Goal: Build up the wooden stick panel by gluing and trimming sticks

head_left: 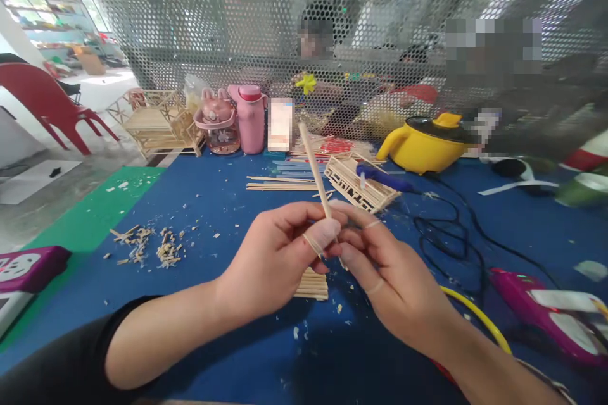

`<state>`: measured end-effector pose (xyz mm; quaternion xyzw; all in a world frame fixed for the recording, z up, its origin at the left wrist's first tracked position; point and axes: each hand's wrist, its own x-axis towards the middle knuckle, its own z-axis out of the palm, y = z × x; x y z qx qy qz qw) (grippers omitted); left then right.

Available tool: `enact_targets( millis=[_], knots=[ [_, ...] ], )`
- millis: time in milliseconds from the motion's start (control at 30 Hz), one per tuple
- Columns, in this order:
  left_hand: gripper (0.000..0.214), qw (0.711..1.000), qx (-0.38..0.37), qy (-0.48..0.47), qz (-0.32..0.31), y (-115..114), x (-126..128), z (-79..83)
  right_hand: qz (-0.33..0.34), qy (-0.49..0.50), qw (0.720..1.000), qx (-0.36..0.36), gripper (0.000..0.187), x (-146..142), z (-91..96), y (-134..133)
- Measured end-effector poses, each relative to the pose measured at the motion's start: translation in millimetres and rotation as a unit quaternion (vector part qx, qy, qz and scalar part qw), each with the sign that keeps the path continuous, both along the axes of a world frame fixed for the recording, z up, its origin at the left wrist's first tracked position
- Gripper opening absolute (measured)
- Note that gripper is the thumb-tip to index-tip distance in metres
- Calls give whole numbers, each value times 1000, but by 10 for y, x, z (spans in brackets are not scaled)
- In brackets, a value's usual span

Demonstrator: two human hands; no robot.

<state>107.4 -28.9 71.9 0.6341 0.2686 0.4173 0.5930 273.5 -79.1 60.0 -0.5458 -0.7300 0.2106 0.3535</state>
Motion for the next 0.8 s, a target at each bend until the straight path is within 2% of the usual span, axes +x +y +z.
enact_targets(
  millis=[67,167,233,300,367,433,533,633,800],
  knots=[
    [18,998,53,17,37,-6,-39,-108,6,-3,1000,-14,38,-13,-47,22],
    [18,984,117,110,79,89,-246,-261,-5,-56,998,-2,28,71,-71,66],
    [20,970,98,190,112,166,-466,-370,-7,-97,995,11,23,191,-119,93],
    [30,944,61,259,194,200,-699,-493,10,-124,992,18,22,326,-218,110],
    [35,922,42,305,234,175,-887,-619,33,-138,990,17,24,433,-348,111],
    [34,910,54,338,236,106,-997,-725,49,-141,989,16,25,486,-465,101],
    [25,900,112,362,214,-9,-1038,-810,52,-135,989,14,22,472,-548,92],
    [20,900,151,355,205,-76,-1025,-822,53,-135,989,5,19,425,-550,113],
    [19,896,167,362,195,-103,-1024,-835,73,-149,986,12,18,415,-585,171]
  ],
)
